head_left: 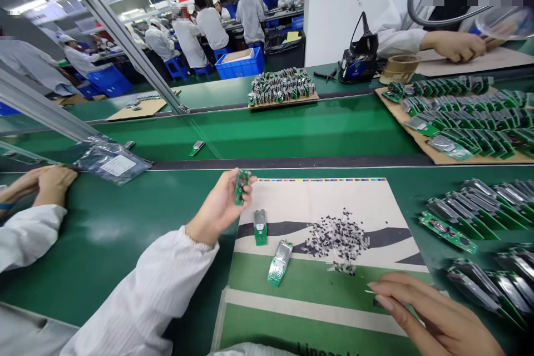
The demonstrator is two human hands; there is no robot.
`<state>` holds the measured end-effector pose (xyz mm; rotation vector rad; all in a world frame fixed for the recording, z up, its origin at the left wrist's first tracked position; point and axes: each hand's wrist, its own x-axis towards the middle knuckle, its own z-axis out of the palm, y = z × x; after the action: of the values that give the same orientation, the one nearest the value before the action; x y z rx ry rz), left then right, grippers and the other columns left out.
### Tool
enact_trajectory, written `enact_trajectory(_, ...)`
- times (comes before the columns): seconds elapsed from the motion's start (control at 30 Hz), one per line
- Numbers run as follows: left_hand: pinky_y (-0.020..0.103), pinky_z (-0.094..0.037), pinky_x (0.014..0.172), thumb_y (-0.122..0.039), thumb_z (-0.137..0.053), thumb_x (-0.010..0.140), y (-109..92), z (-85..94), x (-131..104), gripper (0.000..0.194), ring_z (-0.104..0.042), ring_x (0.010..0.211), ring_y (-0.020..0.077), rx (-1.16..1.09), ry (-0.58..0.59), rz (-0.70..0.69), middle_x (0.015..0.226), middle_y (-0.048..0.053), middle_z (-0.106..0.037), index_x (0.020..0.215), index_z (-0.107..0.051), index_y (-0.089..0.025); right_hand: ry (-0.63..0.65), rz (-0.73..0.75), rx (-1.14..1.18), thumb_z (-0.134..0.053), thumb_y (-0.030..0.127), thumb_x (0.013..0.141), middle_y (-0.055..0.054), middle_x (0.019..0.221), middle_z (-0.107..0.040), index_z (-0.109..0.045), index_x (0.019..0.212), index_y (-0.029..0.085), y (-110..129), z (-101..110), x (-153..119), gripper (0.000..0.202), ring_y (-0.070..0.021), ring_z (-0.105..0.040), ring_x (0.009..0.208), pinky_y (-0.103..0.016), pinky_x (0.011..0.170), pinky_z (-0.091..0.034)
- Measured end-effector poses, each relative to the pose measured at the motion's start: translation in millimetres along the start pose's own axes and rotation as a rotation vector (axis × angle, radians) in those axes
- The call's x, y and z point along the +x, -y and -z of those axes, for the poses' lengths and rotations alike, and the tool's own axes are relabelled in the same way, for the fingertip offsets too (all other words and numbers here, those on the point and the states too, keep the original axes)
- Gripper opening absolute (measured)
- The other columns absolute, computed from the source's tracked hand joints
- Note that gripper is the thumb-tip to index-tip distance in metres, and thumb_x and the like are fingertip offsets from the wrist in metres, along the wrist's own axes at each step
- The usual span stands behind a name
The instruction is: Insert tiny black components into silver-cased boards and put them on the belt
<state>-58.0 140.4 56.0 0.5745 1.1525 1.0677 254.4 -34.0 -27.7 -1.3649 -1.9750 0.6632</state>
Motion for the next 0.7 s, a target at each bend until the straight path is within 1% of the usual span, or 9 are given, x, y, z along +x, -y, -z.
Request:
enact_trajectory(0.07,0.019,-0.046,0.047,-0.027,-0.039,0.093,10.1,-1.3,-22.0,0.03,-0.054,0.056,0.0091,-0.052,0.032,0.142,0.079,0.008,-0.061,0.087,-0.062,-0.008,0.001,0.01,0.008,-0.051,0.029,0.095,0.0,0.098,-0.068,-0.06,0.106,0.031,8.6,2.2,5.3,0.014,-0.0155,-0.071,0.084,-0.013,0.059,-0.058)
enact_trajectory(0.1,0.02,-0.048,0.049,-0.024,-0.039,0.093,15.2,-2.4,-31.5,0.029,-0.056,0.059,0.0102,-0.071,0.047,0.198,0.079,0.008,-0.061,0.09,-0.063,-0.007,-0.001,0.0,0.018,-0.05,0.029,0.095,0.0,0.097,-0.067,-0.059,0.105,0.03,13.7,3.8,8.0,0.013,-0.0153,-0.07,0.084,-0.014,0.058,-0.057)
enact_trajectory(0.2,0.021,-0.052,0.062,-0.014,-0.049,0.09,32.1,-8.0,-56.1,0.019,-0.061,0.071,0.0117,-0.102,0.09,0.309,0.083,0.007,-0.063,0.1,-0.064,-0.009,-0.009,-0.032,0.055,-0.047,0.029,0.097,-0.001,0.095,-0.065,-0.057,0.101,0.029,30.4,8.8,16.3,0.012,-0.0153,-0.069,0.083,-0.017,0.058,-0.057)
enact_trajectory(0.27,0.021,-0.052,0.069,-0.012,-0.061,0.084,45.2,-13.5,-70.2,0.019,-0.062,0.078,0.0124,-0.079,0.156,0.321,0.087,0.007,-0.065,0.103,-0.066,-0.011,-0.049,-0.063,0.076,-0.048,0.03,0.097,-0.001,0.094,-0.064,-0.057,0.099,0.029,41.0,11.6,21.7,0.009,-0.0158,-0.067,0.083,-0.02,0.059,-0.056)
enact_trajectory(0.37,0.018,-0.05,0.07,-0.015,-0.075,0.075,65.3,-23.8,-87.8,0.021,-0.062,0.079,0.0114,-0.005,0.272,0.313,0.085,0.004,-0.066,0.095,-0.07,-0.013,-0.109,-0.106,0.126,-0.049,0.027,0.096,-0.001,0.091,-0.062,-0.055,0.095,0.028,54.5,14.4,28.4,0.006,-0.0161,-0.064,0.079,-0.022,0.059,-0.053)
enact_trajectory(0.43,0.02,-0.049,0.073,-0.023,-0.076,0.075,76.2,-31.2,-96.3,0.019,-0.063,0.083,0.0132,0.031,0.319,0.355,0.086,0.003,-0.067,0.091,-0.071,-0.015,-0.108,-0.096,0.163,-0.048,0.023,0.097,-0.002,0.088,-0.061,-0.054,0.093,0.027,61.7,15.5,31.4,0.008,-0.0158,-0.063,0.075,-0.023,0.055,-0.05)
enact_trajectory(0.53,0.024,-0.048,0.079,-0.034,-0.076,0.075,85.6,-39.9,-104.0,0.026,-0.062,0.087,0.0152,0.121,0.38,0.367,0.09,0.004,-0.07,0.097,-0.073,-0.019,-0.103,-0.037,0.205,-0.047,0.016,0.096,-0.003,0.089,-0.06,-0.056,0.096,0.027,71.0,16.3,34.1,0.014,-0.0154,-0.061,0.076,-0.022,0.054,-0.048)
enact_trajectory(0.63,0.02,-0.044,0.068,-0.035,-0.08,0.07,88.6,-43.9,-108.4,0.032,-0.058,0.074,0.0105,0.211,0.432,0.315,0.078,0.001,-0.067,0.098,-0.073,-0.022,-0.136,0.014,0.219,-0.047,0.009,0.094,-0.004,0.09,-0.059,-0.057,0.099,0.024,79.9,15.7,36.8,0.018,-0.0145,-0.059,0.078,-0.022,0.057,-0.047)
enact_trajectory(0.7,0.019,-0.041,0.06,-0.035,-0.08,0.068,89.1,-44.6,-111.1,0.031,-0.054,0.066,0.0086,0.219,0.457,0.317,0.073,-0.001,-0.064,0.095,-0.071,-0.022,-0.178,0.059,0.191,-0.047,0.007,0.093,-0.004,0.089,-0.058,-0.057,0.099,0.021,85.2,14.2,39.2,0.019,-0.0138,-0.057,0.079,-0.022,0.06,-0.046)
